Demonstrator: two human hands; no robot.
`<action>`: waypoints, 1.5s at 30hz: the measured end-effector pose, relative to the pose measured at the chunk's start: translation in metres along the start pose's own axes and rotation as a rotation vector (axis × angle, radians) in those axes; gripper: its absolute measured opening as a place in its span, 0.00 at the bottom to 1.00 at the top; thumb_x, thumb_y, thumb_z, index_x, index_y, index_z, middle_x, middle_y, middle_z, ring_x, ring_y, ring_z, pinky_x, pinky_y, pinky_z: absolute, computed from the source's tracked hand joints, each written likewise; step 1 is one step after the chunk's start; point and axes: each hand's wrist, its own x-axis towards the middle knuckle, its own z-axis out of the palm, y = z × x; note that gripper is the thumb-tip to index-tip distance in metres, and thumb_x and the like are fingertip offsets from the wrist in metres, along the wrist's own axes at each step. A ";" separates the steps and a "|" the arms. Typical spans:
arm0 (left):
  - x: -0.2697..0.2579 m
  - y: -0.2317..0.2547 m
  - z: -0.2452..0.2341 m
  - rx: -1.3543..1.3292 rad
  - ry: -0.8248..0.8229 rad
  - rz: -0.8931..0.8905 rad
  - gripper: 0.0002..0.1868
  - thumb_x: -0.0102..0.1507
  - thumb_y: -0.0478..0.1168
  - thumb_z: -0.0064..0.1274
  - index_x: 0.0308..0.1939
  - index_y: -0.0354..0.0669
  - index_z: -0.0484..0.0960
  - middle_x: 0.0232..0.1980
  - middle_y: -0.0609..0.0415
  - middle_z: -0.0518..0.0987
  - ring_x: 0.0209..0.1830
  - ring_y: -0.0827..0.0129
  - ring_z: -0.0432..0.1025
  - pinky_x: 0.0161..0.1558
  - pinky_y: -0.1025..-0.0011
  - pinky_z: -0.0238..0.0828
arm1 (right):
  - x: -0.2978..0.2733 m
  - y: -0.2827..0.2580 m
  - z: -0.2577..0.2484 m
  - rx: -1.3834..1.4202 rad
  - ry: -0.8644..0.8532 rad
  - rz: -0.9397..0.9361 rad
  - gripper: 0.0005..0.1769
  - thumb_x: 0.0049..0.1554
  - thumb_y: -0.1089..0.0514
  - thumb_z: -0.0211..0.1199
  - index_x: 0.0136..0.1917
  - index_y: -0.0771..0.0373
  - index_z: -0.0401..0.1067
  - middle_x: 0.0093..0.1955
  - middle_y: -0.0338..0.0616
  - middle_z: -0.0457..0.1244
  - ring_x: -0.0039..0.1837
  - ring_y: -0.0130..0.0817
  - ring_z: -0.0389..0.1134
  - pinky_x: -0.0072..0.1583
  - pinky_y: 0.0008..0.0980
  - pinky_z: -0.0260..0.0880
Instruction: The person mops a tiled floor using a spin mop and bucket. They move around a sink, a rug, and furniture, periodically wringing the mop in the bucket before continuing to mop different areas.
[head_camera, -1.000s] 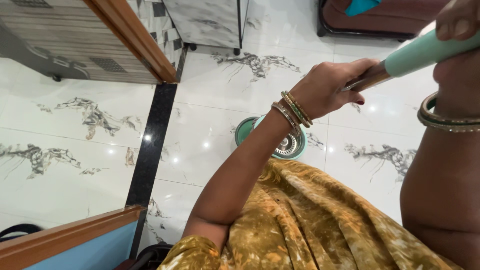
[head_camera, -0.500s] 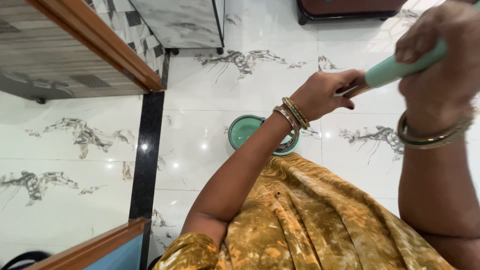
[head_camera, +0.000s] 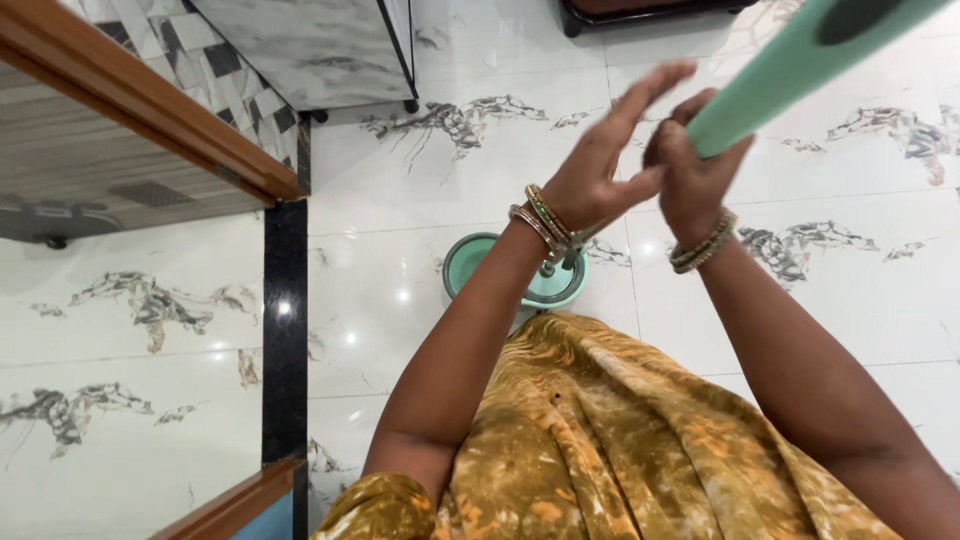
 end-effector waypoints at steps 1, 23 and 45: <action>0.014 0.009 0.000 0.051 0.051 0.059 0.50 0.60 0.43 0.62 0.81 0.43 0.50 0.80 0.45 0.62 0.79 0.57 0.59 0.80 0.61 0.58 | 0.004 0.011 -0.003 0.336 0.051 0.138 0.12 0.59 0.59 0.62 0.52 0.66 0.65 0.46 0.45 0.65 0.42 0.30 0.71 0.42 0.27 0.76; -0.014 -0.040 0.033 0.103 0.285 -0.165 0.22 0.60 0.47 0.66 0.52 0.44 0.75 0.43 0.50 0.86 0.43 0.63 0.85 0.43 0.67 0.85 | -0.044 0.118 -0.051 -1.045 -0.364 -0.076 0.16 0.59 0.57 0.69 0.58 0.63 0.70 0.54 0.44 0.66 0.58 0.38 0.69 0.57 0.41 0.71; -0.005 -0.036 0.022 0.325 0.250 -0.223 0.23 0.57 0.53 0.67 0.41 0.35 0.82 0.34 0.45 0.85 0.32 0.66 0.83 0.37 0.67 0.84 | -0.017 0.049 -0.021 -1.518 -0.536 0.241 0.16 0.55 0.48 0.66 0.47 0.63 0.74 0.44 0.51 0.70 0.47 0.47 0.72 0.46 0.46 0.74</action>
